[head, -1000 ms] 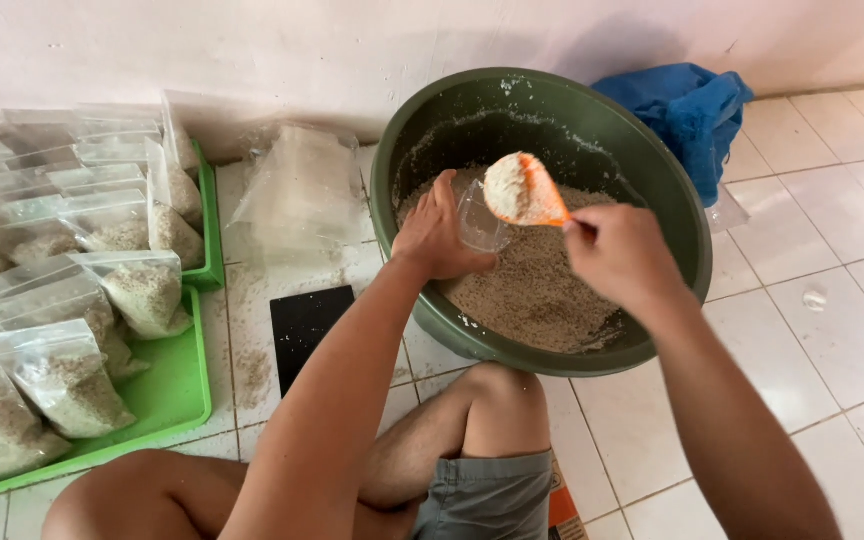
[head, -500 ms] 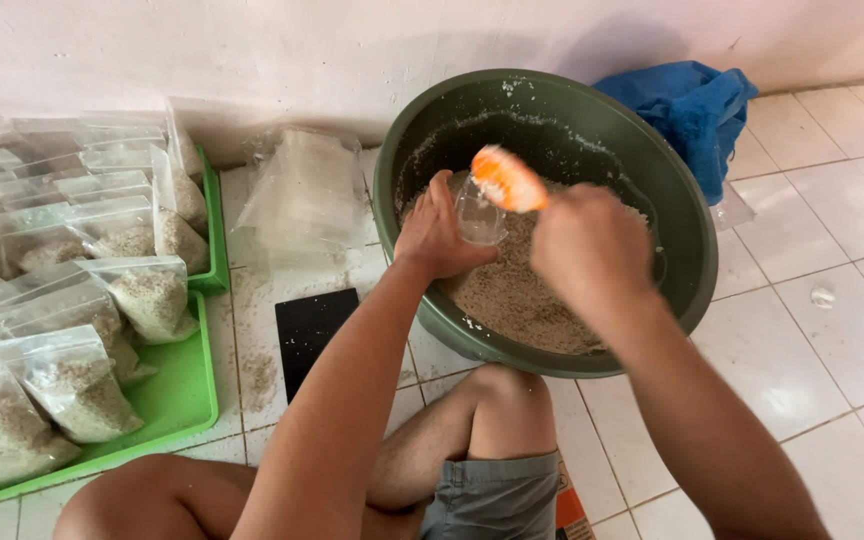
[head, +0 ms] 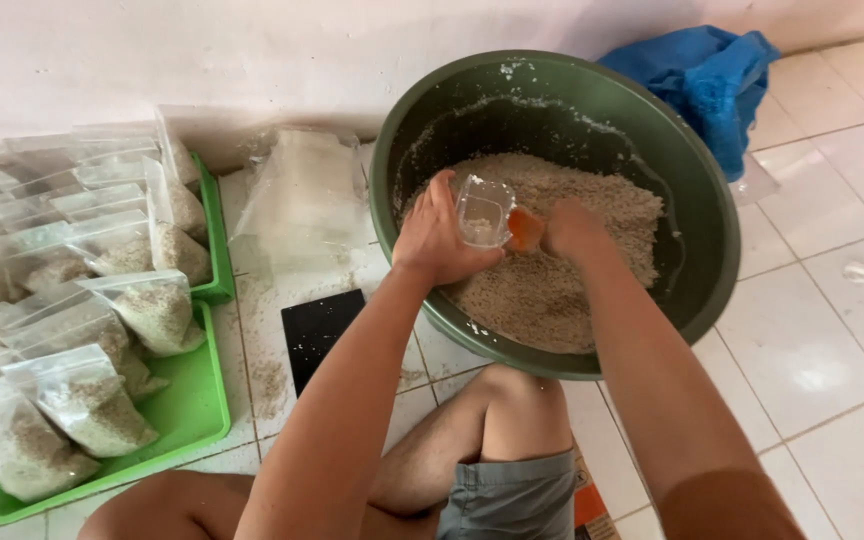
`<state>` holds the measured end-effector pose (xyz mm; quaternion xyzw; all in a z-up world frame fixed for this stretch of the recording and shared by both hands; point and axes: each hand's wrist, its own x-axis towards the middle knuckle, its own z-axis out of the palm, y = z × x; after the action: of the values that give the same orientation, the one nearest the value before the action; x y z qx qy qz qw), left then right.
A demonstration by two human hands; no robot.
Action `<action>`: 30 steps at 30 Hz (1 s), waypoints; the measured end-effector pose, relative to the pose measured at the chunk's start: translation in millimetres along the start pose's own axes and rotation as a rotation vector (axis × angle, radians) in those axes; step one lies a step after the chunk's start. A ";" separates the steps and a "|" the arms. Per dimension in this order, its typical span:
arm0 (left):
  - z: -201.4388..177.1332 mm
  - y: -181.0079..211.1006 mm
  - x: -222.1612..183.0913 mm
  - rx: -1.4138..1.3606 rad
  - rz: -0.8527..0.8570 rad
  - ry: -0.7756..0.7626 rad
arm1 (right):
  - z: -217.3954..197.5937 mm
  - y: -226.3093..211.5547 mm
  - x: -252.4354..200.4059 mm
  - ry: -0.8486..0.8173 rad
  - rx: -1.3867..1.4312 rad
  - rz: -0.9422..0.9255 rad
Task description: Packaging grain into plastic bags by scooping from a large tub and weighing each bag on a digital scale.
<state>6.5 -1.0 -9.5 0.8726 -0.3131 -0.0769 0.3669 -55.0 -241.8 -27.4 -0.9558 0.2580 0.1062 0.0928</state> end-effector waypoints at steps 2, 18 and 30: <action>-11.9 12.3 -9.3 0.004 -0.009 0.002 | 29.9 10.9 19.5 -0.128 -0.004 -0.005; 0.7 1.3 -1.9 0.033 0.024 0.021 | -64.6 18.9 -55.9 -0.169 0.373 -0.062; 3.9 -1.1 2.0 0.053 0.037 -0.029 | -145.1 -23.1 -176.8 0.194 0.226 -0.014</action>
<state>7.2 -3.9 -12.9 0.8748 -0.3364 -0.0744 0.3406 -169.9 -172.1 159.2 -0.9469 0.2692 -0.0172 0.1750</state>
